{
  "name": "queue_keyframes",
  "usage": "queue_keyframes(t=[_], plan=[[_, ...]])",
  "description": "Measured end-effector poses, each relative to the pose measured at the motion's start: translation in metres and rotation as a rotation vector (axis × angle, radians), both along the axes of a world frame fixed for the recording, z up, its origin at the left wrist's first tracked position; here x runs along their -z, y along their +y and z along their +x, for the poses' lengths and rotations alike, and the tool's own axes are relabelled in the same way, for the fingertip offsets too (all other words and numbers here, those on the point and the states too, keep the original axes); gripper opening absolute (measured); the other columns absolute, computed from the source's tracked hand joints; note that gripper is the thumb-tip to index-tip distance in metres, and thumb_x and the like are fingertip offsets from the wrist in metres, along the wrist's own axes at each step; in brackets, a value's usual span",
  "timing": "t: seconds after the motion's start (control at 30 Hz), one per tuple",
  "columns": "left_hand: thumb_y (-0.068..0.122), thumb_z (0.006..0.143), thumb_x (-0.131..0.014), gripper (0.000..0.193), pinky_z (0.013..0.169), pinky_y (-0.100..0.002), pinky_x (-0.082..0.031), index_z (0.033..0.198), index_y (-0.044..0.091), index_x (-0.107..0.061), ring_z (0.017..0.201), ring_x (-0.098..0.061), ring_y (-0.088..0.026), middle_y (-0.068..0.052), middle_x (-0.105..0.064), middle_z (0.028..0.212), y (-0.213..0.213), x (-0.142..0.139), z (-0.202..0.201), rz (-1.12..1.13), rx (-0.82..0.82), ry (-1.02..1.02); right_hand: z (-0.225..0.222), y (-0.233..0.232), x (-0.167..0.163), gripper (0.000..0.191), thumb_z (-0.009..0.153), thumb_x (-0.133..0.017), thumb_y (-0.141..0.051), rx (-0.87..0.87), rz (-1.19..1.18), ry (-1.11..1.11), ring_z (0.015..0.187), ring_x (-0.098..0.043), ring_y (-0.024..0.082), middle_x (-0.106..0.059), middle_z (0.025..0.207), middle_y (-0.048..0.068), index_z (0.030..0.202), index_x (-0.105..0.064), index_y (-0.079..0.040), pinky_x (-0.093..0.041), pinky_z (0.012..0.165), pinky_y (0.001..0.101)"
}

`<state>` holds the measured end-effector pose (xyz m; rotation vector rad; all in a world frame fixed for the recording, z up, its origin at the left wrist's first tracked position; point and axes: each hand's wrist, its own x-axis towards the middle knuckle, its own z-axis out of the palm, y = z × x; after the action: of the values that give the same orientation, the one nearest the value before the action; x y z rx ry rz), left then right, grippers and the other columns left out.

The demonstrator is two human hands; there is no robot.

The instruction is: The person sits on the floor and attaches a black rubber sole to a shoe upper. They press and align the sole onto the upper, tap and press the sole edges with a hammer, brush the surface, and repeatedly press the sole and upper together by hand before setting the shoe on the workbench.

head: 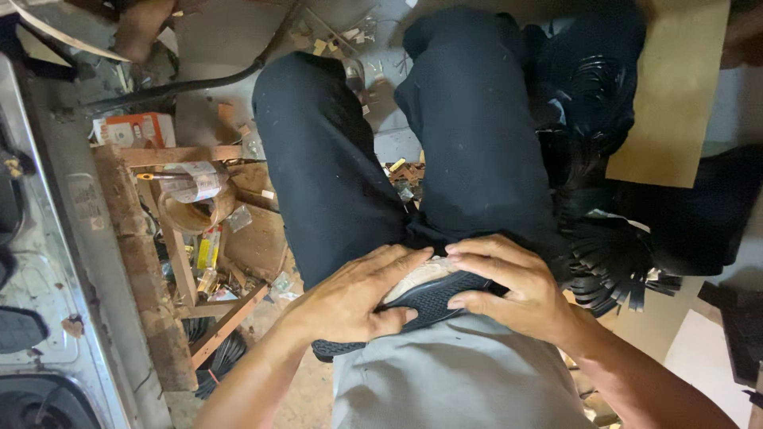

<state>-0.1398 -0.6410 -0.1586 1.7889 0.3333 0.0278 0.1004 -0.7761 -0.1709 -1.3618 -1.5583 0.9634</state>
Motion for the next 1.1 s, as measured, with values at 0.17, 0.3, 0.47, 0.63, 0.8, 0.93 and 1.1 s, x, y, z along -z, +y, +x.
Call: queue_keyframes(t=[0.17, 0.3, 0.47, 0.63, 0.8, 0.93, 1.1], plan=[[0.035, 0.092, -0.072, 0.075, 0.106, -0.045, -0.046, 0.146, -0.009, -0.045, 0.120, -0.058, -0.042, -0.026, -0.060, 0.129, -0.010, 0.001, 0.001, 0.069, 0.005, 0.039, 0.002, -0.002, 0.000, 0.038, 0.073, -0.088, -0.008, 0.010, -0.111, 0.033, 0.101, -0.076, 0.022, -0.075, 0.115, 0.015, 0.106, -0.074, 0.002, -0.061, 0.087, 0.0303], [0.035, 0.096, -0.068, 0.064, 0.108, -0.047, -0.045, 0.143, -0.006, -0.051, 0.121, -0.059, -0.042, -0.024, -0.062, 0.130, -0.024, 0.000, 0.001, 0.202, -0.051, -0.004, 0.005, -0.003, -0.006, 0.036, 0.069, -0.089, -0.007, 0.010, -0.316, 0.118, 0.095, -0.077, 0.018, -0.079, 0.106, 0.012, 0.099, -0.075, 0.004, -0.060, 0.082, 0.0285], [0.032, 0.095, -0.070, 0.059, 0.113, -0.051, -0.043, 0.139, -0.004, -0.055, 0.118, -0.061, -0.037, -0.020, -0.064, 0.125, -0.040, 0.001, -0.002, 0.274, -0.109, -0.059, 0.005, 0.006, -0.015, 0.023, 0.068, -0.091, -0.007, -0.008, -0.558, 0.163, 0.079, -0.080, 0.016, -0.082, 0.097, 0.009, 0.088, -0.080, -0.001, -0.063, 0.067, 0.0286], [0.031, 0.092, -0.072, 0.060, 0.108, -0.050, -0.043, 0.138, -0.004, -0.054, 0.117, -0.059, -0.040, -0.023, -0.062, 0.127, -0.047, -0.002, 0.000, 0.376, -0.159, -0.029, -0.006, 0.010, -0.024, 0.030, 0.068, -0.087, -0.007, -0.065, -0.398, 0.023, 0.088, -0.076, 0.018, -0.076, 0.098, 0.009, 0.093, -0.074, 0.001, -0.059, 0.078, 0.0296], [0.028, 0.091, -0.071, 0.059, 0.109, -0.049, -0.044, 0.139, -0.002, -0.055, 0.120, -0.060, -0.039, -0.022, -0.064, 0.129, -0.044, -0.001, 0.000, 0.268, -0.165, -0.003, -0.014, 0.002, -0.013, 0.030, 0.071, -0.091, -0.015, -0.045, -0.337, -0.072, 0.089, -0.076, 0.014, -0.078, 0.095, 0.003, 0.095, -0.077, -0.006, -0.060, 0.079, 0.0266], [0.028, 0.090, -0.071, 0.065, 0.112, -0.043, -0.045, 0.146, 0.000, -0.053, 0.128, -0.063, -0.036, -0.019, -0.066, 0.137, -0.014, 0.010, -0.012, -0.031, -0.227, -0.028, -0.003, 0.014, 0.021, 0.063, 0.076, -0.090, -0.029, 0.038, -0.467, 0.461, 0.112, -0.072, 0.018, -0.074, 0.121, 0.009, 0.127, -0.064, -0.002, -0.057, 0.097, 0.0350], [0.031, 0.102, -0.068, 0.073, 0.124, -0.047, -0.038, 0.159, -0.001, -0.035, 0.142, -0.052, -0.034, -0.023, -0.054, 0.152, 0.004, 0.014, 0.025, -0.846, -0.711, -0.617, -0.021, 0.038, 0.067, 0.105, 0.081, -0.085, -0.046, -0.061, -0.602, 1.261, 0.130, -0.058, 0.021, -0.055, 0.147, 0.011, 0.160, -0.031, -0.003, -0.048, 0.108, 0.0413]])
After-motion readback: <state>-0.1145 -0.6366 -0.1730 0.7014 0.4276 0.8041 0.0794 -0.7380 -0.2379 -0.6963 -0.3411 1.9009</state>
